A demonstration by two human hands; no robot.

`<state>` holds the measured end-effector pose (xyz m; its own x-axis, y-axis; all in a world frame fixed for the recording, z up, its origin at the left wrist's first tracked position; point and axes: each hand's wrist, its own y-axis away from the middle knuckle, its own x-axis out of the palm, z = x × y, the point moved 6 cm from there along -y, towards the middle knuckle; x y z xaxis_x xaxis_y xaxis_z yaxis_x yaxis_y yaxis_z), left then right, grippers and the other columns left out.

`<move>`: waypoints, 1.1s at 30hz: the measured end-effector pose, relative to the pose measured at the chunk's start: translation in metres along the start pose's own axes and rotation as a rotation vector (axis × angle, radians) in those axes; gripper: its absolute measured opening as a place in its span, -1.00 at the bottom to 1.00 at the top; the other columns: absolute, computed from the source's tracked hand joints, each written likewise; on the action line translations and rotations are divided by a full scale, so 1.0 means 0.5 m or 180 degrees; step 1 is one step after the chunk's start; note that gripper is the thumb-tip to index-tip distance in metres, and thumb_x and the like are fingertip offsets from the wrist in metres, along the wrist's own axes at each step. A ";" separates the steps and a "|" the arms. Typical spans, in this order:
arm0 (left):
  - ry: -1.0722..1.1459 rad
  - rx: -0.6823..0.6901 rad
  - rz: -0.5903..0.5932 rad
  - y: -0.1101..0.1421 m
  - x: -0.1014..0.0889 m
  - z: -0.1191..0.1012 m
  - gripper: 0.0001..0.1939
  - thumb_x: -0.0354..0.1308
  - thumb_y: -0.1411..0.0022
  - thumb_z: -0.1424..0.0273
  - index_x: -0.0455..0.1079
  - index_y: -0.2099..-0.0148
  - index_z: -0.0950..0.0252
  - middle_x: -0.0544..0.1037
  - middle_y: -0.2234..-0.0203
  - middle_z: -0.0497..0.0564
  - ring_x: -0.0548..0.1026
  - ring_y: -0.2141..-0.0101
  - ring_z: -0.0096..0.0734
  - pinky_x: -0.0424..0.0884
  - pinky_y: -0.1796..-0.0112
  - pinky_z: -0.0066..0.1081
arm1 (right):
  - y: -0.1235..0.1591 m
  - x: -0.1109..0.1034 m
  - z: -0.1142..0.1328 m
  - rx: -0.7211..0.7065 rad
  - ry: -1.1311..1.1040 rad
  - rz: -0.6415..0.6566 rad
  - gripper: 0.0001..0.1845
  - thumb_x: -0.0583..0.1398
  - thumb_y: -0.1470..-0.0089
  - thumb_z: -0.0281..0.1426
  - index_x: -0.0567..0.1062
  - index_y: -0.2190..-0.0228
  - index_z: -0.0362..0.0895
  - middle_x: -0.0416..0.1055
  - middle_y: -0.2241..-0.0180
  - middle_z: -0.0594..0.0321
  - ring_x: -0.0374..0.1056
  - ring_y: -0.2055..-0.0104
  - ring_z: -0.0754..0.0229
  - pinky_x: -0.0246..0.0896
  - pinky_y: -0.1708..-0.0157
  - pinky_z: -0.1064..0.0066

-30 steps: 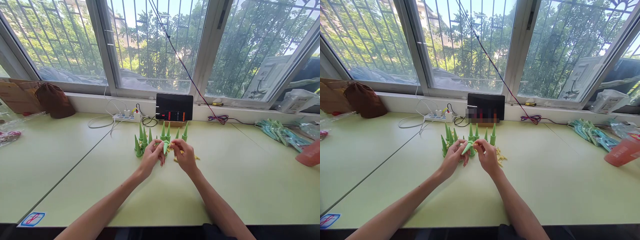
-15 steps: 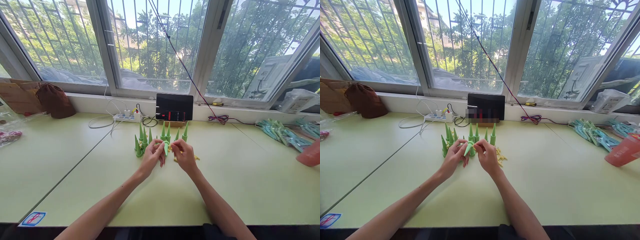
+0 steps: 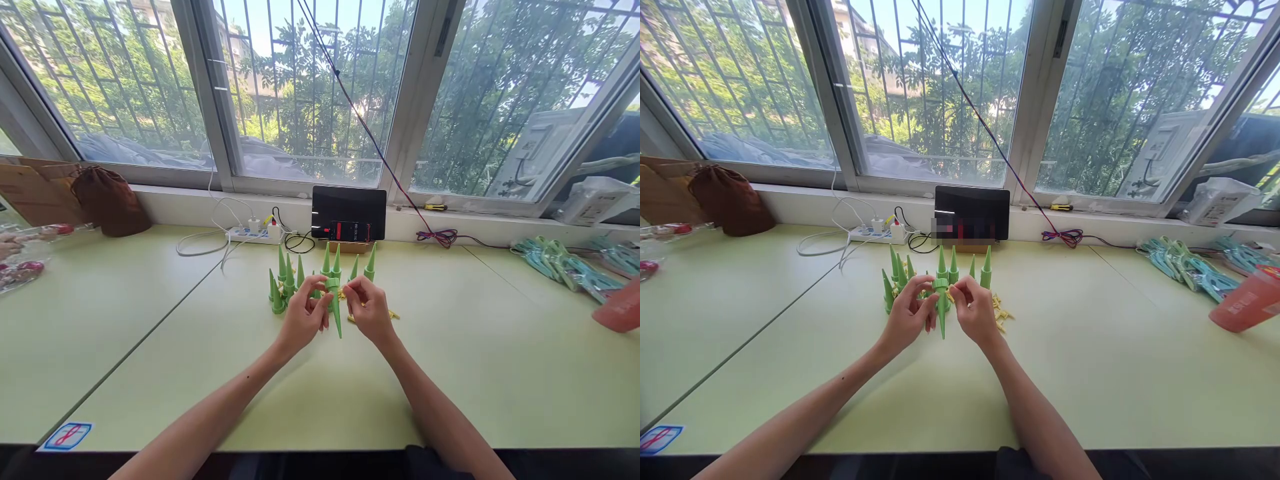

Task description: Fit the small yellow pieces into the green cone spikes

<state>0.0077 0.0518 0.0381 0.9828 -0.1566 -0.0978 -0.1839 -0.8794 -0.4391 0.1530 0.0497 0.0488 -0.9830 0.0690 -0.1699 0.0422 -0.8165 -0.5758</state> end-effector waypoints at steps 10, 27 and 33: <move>-0.0741 0.0293 -0.0157 0.009 -0.002 -0.010 -0.82 0.08 -0.33 0.28 0.26 0.05 0.20 0.29 0.64 -0.21 0.36 0.69 -0.59 0.27 0.63 -0.58 | -0.001 0.004 -0.006 0.0118 -0.0043 0.0063 -0.75 0.14 -0.20 -0.26 0.29 0.46 -0.11 0.21 0.61 0.39 0.11 0.60 0.34 0.06 0.59 0.49; 0.0854 -0.1056 0.0411 0.004 0.030 0.013 -0.28 -0.16 -0.30 -0.12 0.32 0.59 0.39 0.41 0.69 0.04 0.34 0.76 -0.49 0.19 0.73 -0.48 | 0.006 -0.013 0.013 -0.0332 0.0176 -0.0294 -0.84 0.11 -0.23 -0.34 0.33 0.40 -0.10 0.29 0.54 0.34 0.21 0.54 0.31 0.19 0.49 0.47; 0.1377 -0.1466 0.0811 0.011 0.047 0.020 -0.25 -0.12 -0.25 -0.16 0.40 0.56 0.43 0.50 0.64 0.15 0.39 0.73 -0.44 0.23 0.72 -0.47 | 0.005 -0.003 0.017 -0.0305 0.0099 -0.0074 -0.81 0.09 -0.24 -0.33 0.33 0.43 -0.10 0.25 0.55 0.36 0.17 0.55 0.32 0.17 0.50 0.47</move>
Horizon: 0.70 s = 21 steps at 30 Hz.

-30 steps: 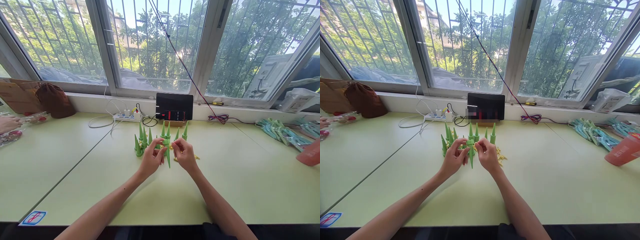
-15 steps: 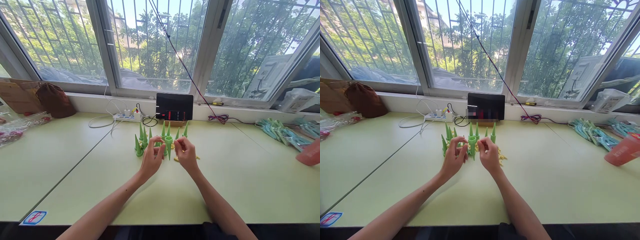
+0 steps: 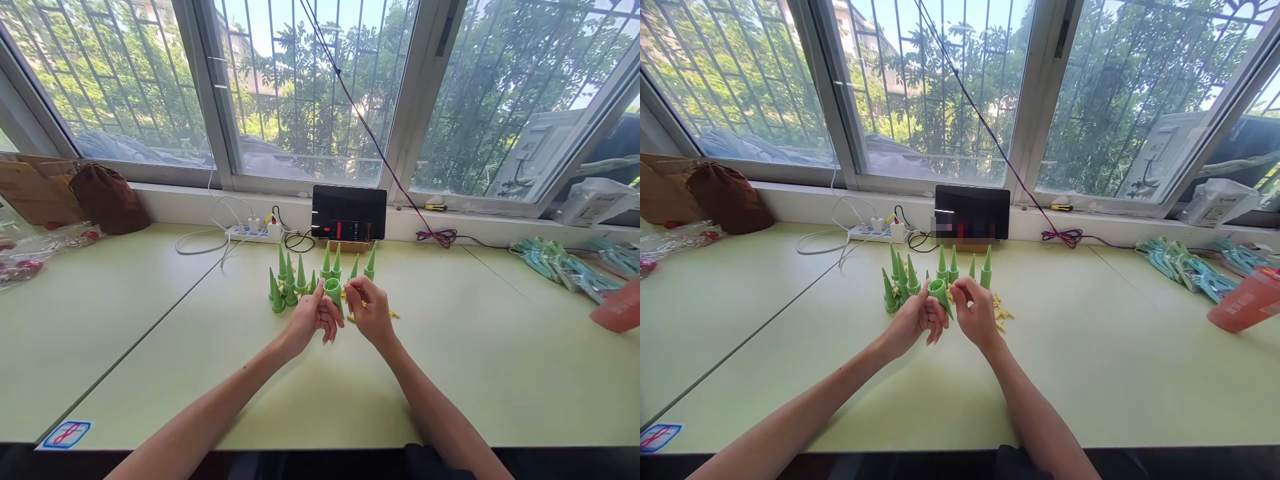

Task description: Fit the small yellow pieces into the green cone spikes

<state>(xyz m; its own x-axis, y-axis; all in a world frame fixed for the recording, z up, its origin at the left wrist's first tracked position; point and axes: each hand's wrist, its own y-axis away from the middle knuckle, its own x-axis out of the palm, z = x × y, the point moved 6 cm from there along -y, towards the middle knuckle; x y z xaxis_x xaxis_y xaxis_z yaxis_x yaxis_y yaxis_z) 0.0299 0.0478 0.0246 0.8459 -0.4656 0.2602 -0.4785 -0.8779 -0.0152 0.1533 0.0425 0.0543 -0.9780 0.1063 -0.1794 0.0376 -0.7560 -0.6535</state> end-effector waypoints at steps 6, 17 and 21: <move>-0.0009 -0.0006 0.0113 -0.003 -0.003 0.010 -0.26 -0.11 -0.24 -0.16 0.47 0.45 0.45 0.58 0.50 0.26 0.41 0.69 -0.43 0.27 0.68 -0.44 | -0.003 -0.003 -0.003 0.0080 0.0015 0.0037 -0.78 0.09 -0.24 -0.28 0.32 0.43 -0.10 0.24 0.56 0.36 0.16 0.56 0.32 0.15 0.51 0.46; -0.0301 0.0266 -0.0024 -0.003 -0.017 -0.005 -0.43 0.01 -0.27 -0.06 0.42 0.30 0.42 0.44 0.68 0.03 0.35 0.69 -0.46 0.24 0.66 -0.46 | -0.003 -0.002 -0.009 0.0196 -0.0111 0.0100 -0.77 0.10 -0.23 -0.27 0.30 0.44 -0.10 0.23 0.57 0.36 0.16 0.56 0.32 0.12 0.56 0.48; -0.0385 0.0336 -0.0011 -0.002 -0.021 -0.005 -0.54 0.03 -0.29 0.00 0.31 0.33 0.36 0.40 0.69 -0.03 0.38 0.67 -0.47 0.24 0.64 -0.48 | -0.005 -0.003 -0.011 0.0193 -0.0070 0.0082 -0.75 0.10 -0.23 -0.25 0.30 0.45 -0.09 0.22 0.57 0.36 0.17 0.55 0.31 0.11 0.56 0.48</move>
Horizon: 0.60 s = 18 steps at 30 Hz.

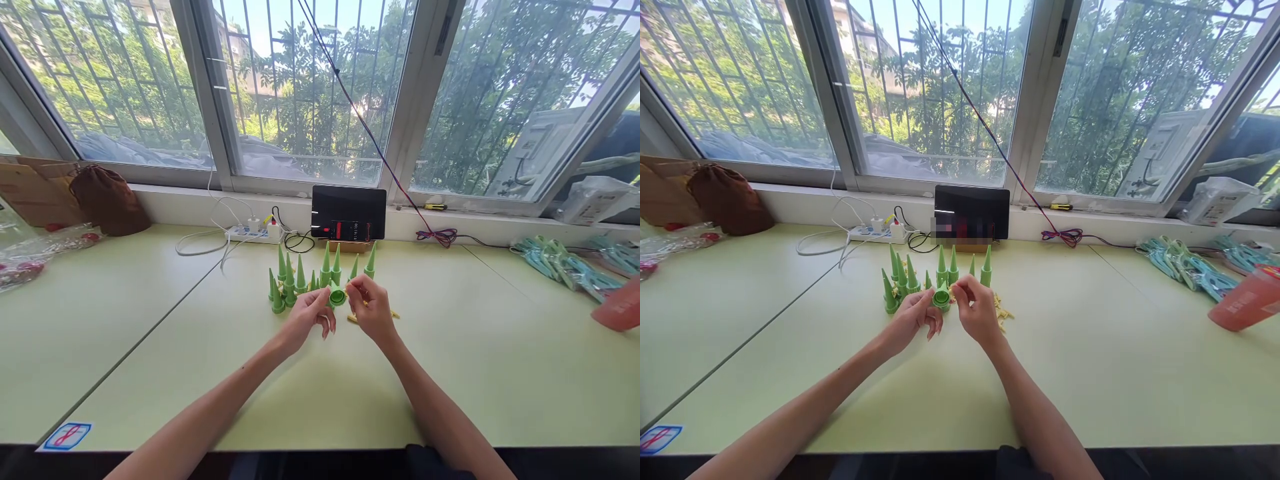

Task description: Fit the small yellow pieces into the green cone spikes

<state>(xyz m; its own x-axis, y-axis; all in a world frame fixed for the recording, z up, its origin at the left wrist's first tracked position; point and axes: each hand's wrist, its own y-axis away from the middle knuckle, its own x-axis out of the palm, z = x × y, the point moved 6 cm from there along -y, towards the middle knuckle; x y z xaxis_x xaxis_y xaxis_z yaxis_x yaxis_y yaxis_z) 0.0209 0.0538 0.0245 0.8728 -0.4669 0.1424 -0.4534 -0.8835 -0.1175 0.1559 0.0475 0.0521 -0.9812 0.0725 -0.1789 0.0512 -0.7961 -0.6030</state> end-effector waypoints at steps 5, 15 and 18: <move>-0.0033 0.0075 0.0032 0.001 0.003 -0.004 -0.61 0.07 -0.29 0.05 0.25 0.30 0.31 0.34 0.67 -0.11 0.42 0.61 -0.44 0.26 0.66 -0.51 | 0.001 -0.001 -0.003 0.0024 0.0018 -0.0021 -0.77 0.11 -0.22 -0.26 0.30 0.44 -0.09 0.21 0.57 0.36 0.14 0.55 0.32 0.09 0.57 0.48; -0.0713 0.0313 0.0007 0.005 0.004 -0.021 -0.58 0.06 -0.30 0.07 0.30 0.04 0.34 0.40 0.61 -0.09 0.44 0.62 -0.46 0.34 0.63 -0.51 | 0.000 -0.007 -0.005 0.0034 0.0058 -0.0099 -0.77 0.12 -0.21 -0.25 0.33 0.43 -0.10 0.23 0.58 0.36 0.15 0.57 0.31 0.09 0.58 0.48; -0.0979 0.0443 0.0030 0.004 0.004 -0.019 -0.49 0.03 -0.32 0.09 0.26 -0.12 0.37 0.42 0.62 -0.08 0.42 0.64 -0.47 0.35 0.64 -0.52 | -0.002 -0.008 -0.003 0.0010 0.0059 -0.0124 -0.77 0.12 -0.21 -0.26 0.33 0.44 -0.10 0.21 0.60 0.38 0.13 0.58 0.32 0.09 0.58 0.47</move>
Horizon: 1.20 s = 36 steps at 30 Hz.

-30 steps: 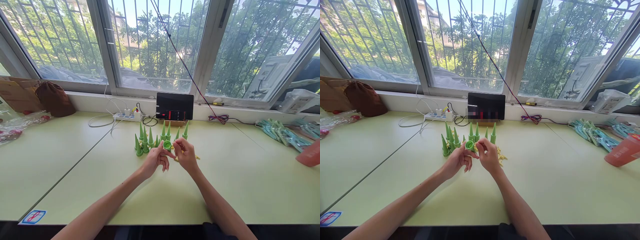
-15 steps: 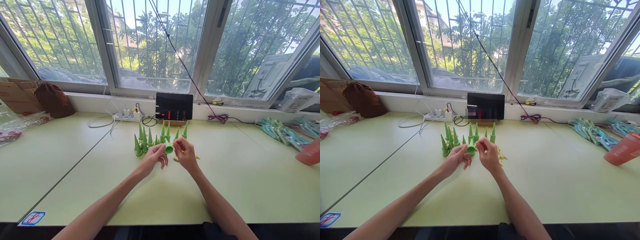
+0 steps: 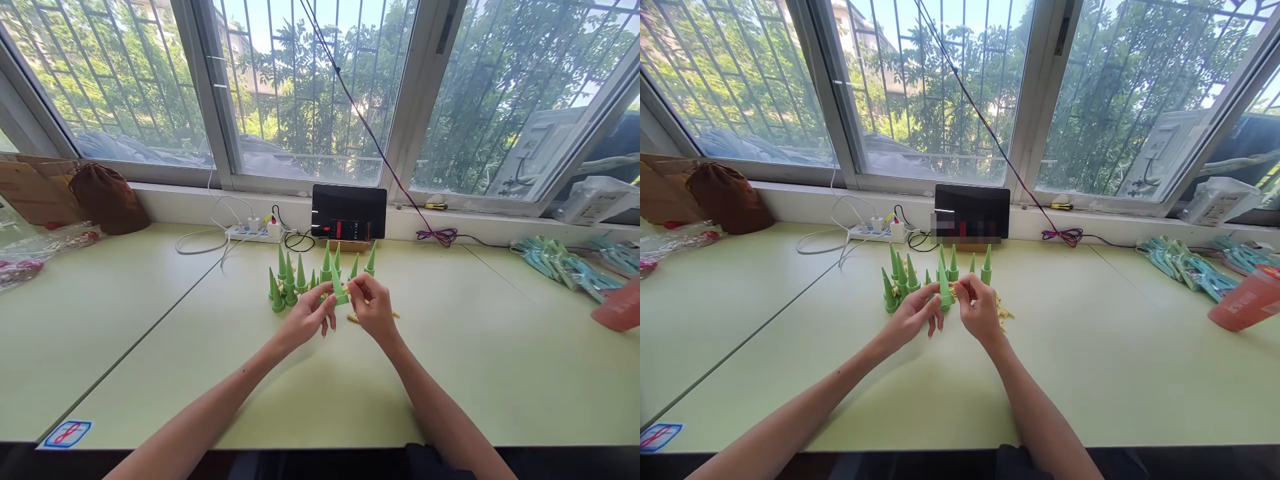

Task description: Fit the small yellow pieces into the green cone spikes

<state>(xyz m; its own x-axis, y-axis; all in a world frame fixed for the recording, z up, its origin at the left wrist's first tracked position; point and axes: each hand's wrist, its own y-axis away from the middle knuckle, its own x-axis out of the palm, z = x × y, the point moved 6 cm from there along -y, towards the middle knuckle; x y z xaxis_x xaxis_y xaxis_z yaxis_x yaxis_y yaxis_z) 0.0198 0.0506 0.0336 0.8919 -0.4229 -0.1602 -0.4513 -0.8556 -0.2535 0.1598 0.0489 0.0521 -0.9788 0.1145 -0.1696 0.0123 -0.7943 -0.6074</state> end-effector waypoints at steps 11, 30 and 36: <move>-0.0710 0.0650 -0.0379 0.001 -0.007 0.000 -0.61 -0.02 -0.37 0.22 0.33 -0.18 0.14 0.39 0.08 0.10 0.40 0.56 -0.64 0.36 0.66 -0.59 | 0.001 0.003 -0.004 0.0049 0.0199 0.0028 -0.73 0.10 -0.22 -0.21 0.31 0.45 -0.10 0.21 0.58 0.36 0.07 0.59 0.32 0.02 0.58 0.47; 0.0458 -0.0580 -0.0285 0.001 0.005 0.012 -0.38 -0.07 -0.29 -0.07 0.35 0.51 0.38 0.41 0.72 0.00 0.32 0.79 -0.53 0.16 0.76 -0.54 | 0.005 -0.004 0.003 -0.0104 0.0174 -0.0237 -0.80 0.10 -0.25 -0.28 0.31 0.40 -0.09 0.21 0.57 0.37 0.12 0.57 0.33 0.10 0.55 0.48; 0.1027 -0.0917 0.0065 0.000 0.019 0.025 -0.36 0.02 -0.20 -0.13 0.45 0.29 0.44 0.59 0.37 0.21 0.40 0.72 -0.52 0.20 0.74 -0.51 | 0.005 0.004 0.011 -0.0158 0.0106 -0.0032 -0.80 0.09 -0.25 -0.31 0.32 0.41 -0.10 0.22 0.56 0.38 0.11 0.57 0.35 0.11 0.54 0.50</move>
<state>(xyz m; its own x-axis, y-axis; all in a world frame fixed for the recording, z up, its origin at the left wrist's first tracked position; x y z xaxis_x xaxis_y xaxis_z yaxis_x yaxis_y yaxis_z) 0.0280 0.0504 0.0202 0.8672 -0.4731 0.1555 -0.4829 -0.8751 0.0306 0.1567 0.0437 0.0545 -0.9716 0.1429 -0.1885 0.0133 -0.7625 -0.6469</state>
